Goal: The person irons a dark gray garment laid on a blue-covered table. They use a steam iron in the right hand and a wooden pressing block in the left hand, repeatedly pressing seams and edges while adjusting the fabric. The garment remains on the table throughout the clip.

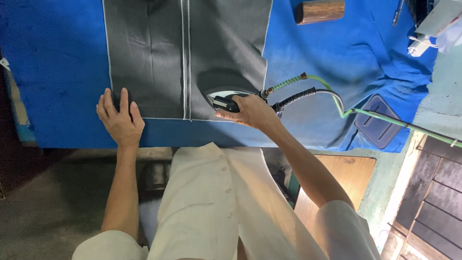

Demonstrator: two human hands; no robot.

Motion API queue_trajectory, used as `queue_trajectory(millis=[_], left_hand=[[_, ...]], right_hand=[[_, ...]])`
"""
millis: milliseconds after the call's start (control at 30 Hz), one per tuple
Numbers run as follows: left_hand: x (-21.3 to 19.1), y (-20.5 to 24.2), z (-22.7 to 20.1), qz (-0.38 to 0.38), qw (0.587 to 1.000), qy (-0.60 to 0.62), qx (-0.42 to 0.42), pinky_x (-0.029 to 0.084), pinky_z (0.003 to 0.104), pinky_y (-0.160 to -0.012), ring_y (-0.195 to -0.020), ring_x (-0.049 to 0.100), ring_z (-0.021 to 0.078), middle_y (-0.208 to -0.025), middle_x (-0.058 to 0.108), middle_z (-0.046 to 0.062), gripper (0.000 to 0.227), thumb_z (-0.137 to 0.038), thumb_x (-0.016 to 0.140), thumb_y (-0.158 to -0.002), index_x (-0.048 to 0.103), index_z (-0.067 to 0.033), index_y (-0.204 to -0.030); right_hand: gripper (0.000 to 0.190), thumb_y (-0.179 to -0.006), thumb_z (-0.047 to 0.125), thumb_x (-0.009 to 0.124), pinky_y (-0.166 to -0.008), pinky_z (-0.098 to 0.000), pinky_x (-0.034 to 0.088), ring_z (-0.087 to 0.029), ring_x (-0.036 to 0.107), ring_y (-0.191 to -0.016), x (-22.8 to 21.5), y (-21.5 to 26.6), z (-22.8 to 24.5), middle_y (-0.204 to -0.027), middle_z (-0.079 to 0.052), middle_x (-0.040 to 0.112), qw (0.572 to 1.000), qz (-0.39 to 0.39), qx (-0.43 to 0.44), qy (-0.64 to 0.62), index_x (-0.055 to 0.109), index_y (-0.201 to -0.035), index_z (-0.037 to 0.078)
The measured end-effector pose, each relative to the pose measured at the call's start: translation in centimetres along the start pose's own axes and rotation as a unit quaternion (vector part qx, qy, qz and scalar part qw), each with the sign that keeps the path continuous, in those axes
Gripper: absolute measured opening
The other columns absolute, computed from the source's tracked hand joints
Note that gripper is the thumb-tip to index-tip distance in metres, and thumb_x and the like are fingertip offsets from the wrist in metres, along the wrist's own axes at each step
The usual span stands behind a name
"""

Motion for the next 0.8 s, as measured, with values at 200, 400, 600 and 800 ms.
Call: queue_trajectory(millis=[200, 400, 600, 800], left_hand=[[0.2, -0.1, 0.1, -0.009, 1.000, -0.015, 0.012, 0.030, 0.057, -0.111, -0.134, 0.046, 0.0435, -0.147, 0.054, 0.025, 0.038, -0.023, 0.063, -0.106, 0.077, -0.0063, -0.138], [0.1, -0.4, -0.1, -0.018, 0.999, -0.021, 0.027, 0.032, 0.058, -0.110, -0.133, 0.049, 0.0437, -0.146, 0.056, 0.025, 0.036, -0.020, 0.066, -0.105, 0.079, -0.0045, -0.135], [-0.3, -1.0, -0.5, -0.018, 0.999, -0.004, 0.045, 0.036, 0.059, -0.110, -0.131, 0.048, 0.0466, -0.144, 0.055, 0.029, 0.037, -0.019, 0.059, -0.108, 0.077, -0.0006, -0.135], [-2.3, -1.8, -2.1, 0.058, 0.998, -0.011, 0.014, 0.041, 0.064, -0.110, -0.133, 0.046, 0.0477, -0.149, 0.049, 0.030, 0.037, -0.013, 0.061, -0.109, 0.072, 0.0037, -0.139]], right_hand=[[0.063, -0.088, 0.077, 0.058, -0.054, -0.0371, 0.057, -0.032, 0.070, -0.056, 1.1, 0.4, -0.6, -0.062, -0.010, 0.065, 0.998, -0.033, -0.041, 0.024, 0.065, -0.086, 0.014], [0.039, -0.088, 0.055, 0.067, -0.052, -0.0390, 0.057, -0.036, 0.067, -0.052, 4.1, 5.0, -1.3, -0.078, -0.013, 0.065, 0.994, 0.014, -0.105, 0.021, 0.067, -0.103, 0.018], [0.036, -0.086, 0.051, 0.075, -0.053, -0.0447, 0.058, -0.043, 0.070, -0.059, 3.7, 5.8, -3.8, -0.093, -0.019, 0.070, 0.987, 0.027, -0.145, 0.059, 0.072, -0.103, 0.020], [0.078, -0.082, 0.079, 0.050, -0.053, -0.0345, 0.050, -0.021, 0.063, -0.058, -4.3, 1.0, -3.2, -0.076, -0.010, 0.071, 0.960, 0.137, 0.150, -0.194, 0.064, -0.102, 0.005]])
Point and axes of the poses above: each hand's wrist, its own y-axis away from the middle knuckle, its own x-axis out of the palm, z = x × y, the point moved 1 cm from there along -y, towards the middle knuckle
